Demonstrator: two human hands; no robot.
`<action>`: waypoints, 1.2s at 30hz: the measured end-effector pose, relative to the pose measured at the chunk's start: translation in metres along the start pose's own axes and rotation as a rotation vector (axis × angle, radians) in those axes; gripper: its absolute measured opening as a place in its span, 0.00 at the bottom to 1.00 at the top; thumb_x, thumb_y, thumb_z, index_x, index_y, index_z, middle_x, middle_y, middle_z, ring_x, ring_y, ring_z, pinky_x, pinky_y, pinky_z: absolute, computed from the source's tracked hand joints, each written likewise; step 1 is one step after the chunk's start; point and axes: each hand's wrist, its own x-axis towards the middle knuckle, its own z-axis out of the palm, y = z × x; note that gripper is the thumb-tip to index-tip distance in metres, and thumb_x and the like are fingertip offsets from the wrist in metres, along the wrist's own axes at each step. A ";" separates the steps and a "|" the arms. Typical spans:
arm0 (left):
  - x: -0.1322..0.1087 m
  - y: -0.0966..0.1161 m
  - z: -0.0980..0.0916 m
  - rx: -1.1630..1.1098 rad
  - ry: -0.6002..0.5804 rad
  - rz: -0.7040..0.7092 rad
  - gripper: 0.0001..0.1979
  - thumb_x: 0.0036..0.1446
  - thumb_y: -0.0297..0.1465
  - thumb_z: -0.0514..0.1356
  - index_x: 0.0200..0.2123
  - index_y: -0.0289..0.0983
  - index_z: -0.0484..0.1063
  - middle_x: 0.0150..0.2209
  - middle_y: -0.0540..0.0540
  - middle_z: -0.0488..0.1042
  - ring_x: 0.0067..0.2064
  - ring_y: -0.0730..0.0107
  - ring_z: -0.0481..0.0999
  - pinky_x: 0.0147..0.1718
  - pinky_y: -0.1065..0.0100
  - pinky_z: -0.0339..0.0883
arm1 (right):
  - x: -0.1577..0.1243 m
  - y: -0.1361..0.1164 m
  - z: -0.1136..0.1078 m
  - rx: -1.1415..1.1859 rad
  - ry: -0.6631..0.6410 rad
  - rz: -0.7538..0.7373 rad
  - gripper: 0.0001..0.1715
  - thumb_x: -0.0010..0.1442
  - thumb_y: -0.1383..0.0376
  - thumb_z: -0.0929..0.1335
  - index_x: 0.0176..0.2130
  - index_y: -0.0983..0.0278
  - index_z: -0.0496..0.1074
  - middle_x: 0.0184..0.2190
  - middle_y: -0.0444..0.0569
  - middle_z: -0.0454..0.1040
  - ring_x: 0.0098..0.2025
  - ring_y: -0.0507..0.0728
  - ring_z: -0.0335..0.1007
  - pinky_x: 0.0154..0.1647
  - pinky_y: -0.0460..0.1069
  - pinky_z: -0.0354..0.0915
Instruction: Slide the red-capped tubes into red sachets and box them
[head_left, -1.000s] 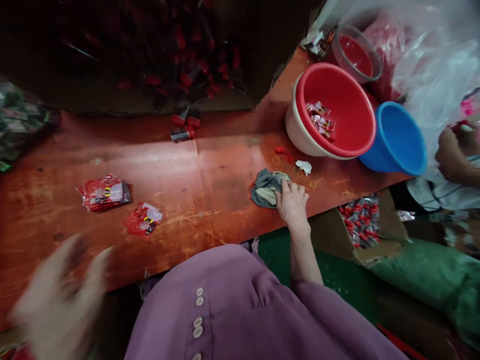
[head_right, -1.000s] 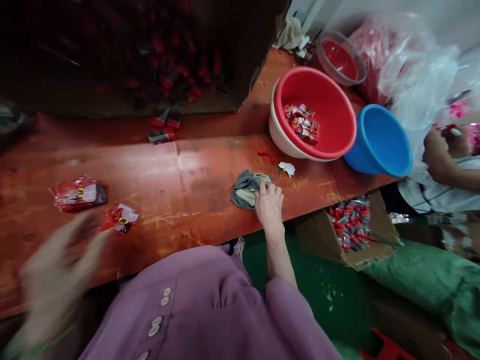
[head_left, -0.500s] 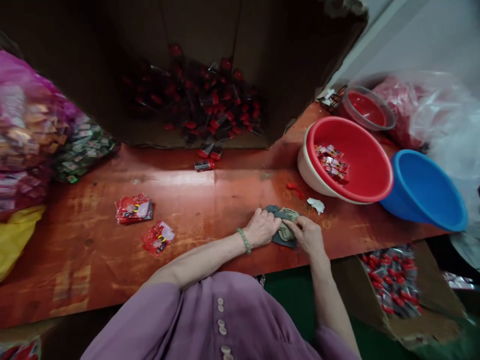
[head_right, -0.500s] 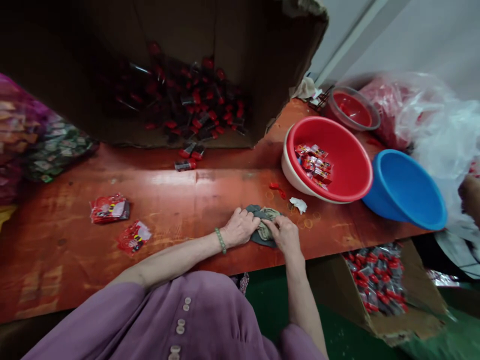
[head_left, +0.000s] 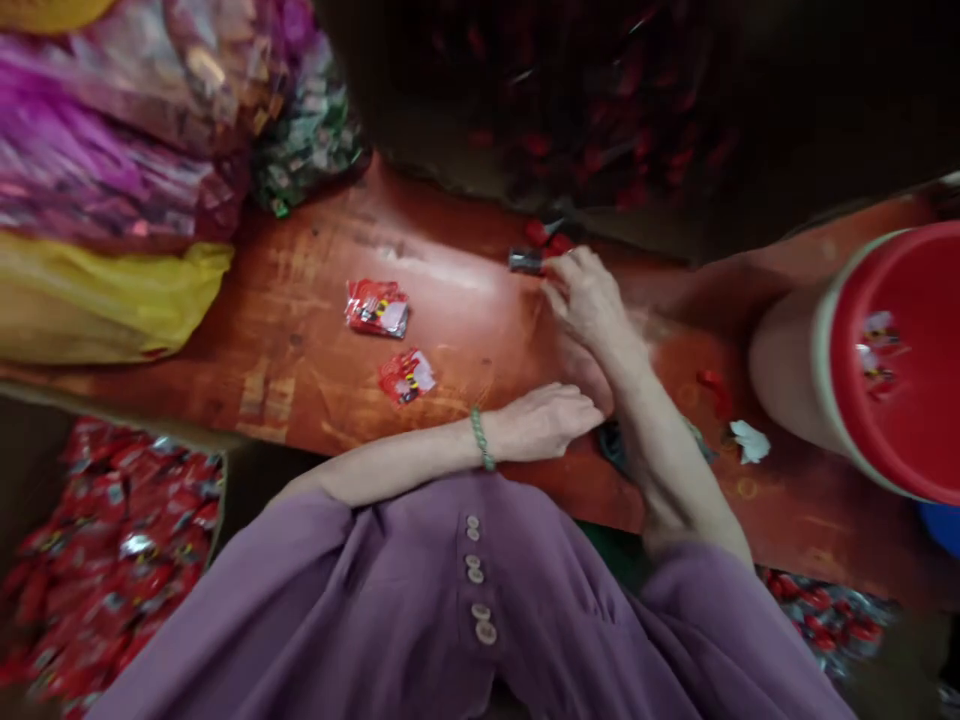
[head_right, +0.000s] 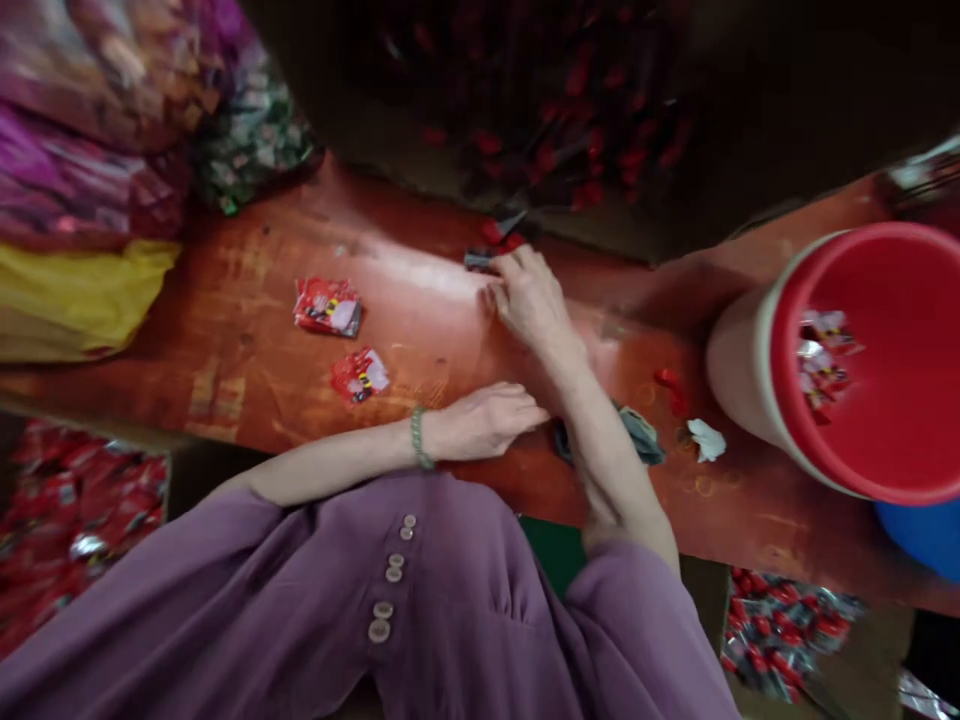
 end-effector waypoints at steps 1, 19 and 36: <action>-0.023 -0.004 -0.012 -0.006 0.042 -0.023 0.15 0.60 0.19 0.50 0.41 0.31 0.76 0.36 0.40 0.78 0.41 0.60 0.75 0.45 0.61 0.67 | 0.009 -0.003 0.009 -0.013 0.002 -0.010 0.17 0.64 0.67 0.64 0.52 0.64 0.71 0.50 0.58 0.71 0.51 0.65 0.68 0.52 0.61 0.66; -0.192 -0.040 -0.030 0.452 0.313 -0.645 0.15 0.68 0.34 0.51 0.47 0.37 0.77 0.44 0.38 0.78 0.43 0.55 0.70 0.40 0.56 0.62 | 0.007 -0.064 0.010 -0.120 -0.327 0.012 0.21 0.69 0.57 0.65 0.48 0.74 0.69 0.58 0.64 0.65 0.55 0.66 0.68 0.53 0.59 0.66; -0.196 -0.052 -0.029 0.507 0.411 -0.482 0.12 0.67 0.33 0.56 0.46 0.35 0.77 0.43 0.39 0.78 0.41 0.60 0.70 0.39 0.60 0.65 | -0.021 -0.040 0.038 0.003 -0.062 0.306 0.31 0.64 0.41 0.63 0.48 0.64 0.64 0.45 0.61 0.73 0.49 0.70 0.72 0.46 0.62 0.68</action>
